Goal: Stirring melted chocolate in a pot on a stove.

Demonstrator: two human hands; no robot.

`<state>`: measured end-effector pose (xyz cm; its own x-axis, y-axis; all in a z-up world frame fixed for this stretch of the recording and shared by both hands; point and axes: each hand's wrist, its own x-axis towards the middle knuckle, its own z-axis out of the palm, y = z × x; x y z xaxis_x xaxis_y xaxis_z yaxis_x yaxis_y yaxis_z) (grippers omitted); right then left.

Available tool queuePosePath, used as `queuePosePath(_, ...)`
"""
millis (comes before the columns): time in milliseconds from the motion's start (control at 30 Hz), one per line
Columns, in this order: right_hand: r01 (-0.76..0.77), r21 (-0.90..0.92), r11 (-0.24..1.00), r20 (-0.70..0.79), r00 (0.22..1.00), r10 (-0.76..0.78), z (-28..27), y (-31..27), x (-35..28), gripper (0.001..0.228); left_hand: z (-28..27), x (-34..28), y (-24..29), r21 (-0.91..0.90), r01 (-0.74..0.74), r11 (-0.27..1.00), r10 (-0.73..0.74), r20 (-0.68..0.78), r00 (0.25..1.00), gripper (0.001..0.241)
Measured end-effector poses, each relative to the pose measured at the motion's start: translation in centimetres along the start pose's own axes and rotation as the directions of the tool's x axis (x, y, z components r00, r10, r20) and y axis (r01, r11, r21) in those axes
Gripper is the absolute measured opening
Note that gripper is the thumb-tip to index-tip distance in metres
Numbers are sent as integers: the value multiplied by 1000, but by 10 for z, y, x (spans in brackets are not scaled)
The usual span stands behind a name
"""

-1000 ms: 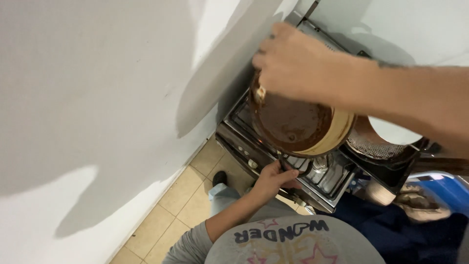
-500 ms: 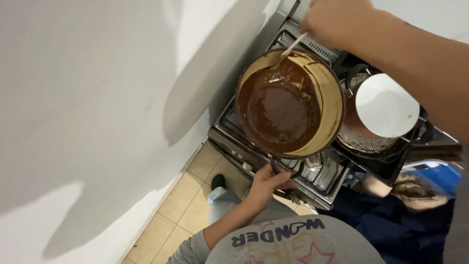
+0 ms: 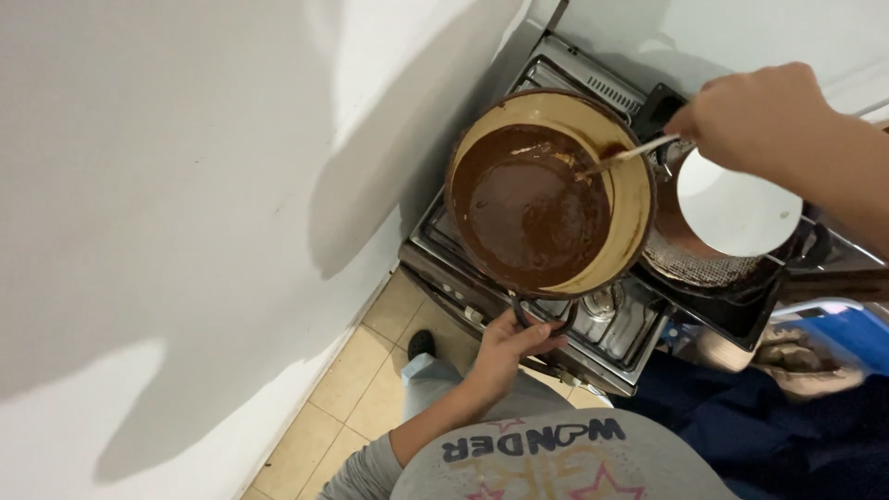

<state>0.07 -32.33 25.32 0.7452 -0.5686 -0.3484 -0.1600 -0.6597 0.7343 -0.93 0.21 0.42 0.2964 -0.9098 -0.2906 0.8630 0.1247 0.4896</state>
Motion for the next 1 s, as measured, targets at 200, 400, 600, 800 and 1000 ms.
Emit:
queuePosePath(200,296,-31,955,-399,872,-284,-76,-25,-32,43,-5,3,1,73,47,996,-48,13,999,18)
queuePosePath(400,711,-234,663,-570,452,-686,-118,-89,-23,9,0,6,-5,92,37,995,-27,-116,993,25)
queuePosePath(600,568,-336,752,-547,533,-646,-149,-103,25,16,-1,4,10,212,26,977,-35,39,999,17)
queuePosePath(800,405,-107,908,-485,776,-403,-107,-87,105,13,0,0,16,199,91,976,-95,9,995,17)
queuePosePath(1000,293,155,943,-446,873,-198,-46,-36,117,15,-3,0,5,129,50,990,-51,4,999,18)
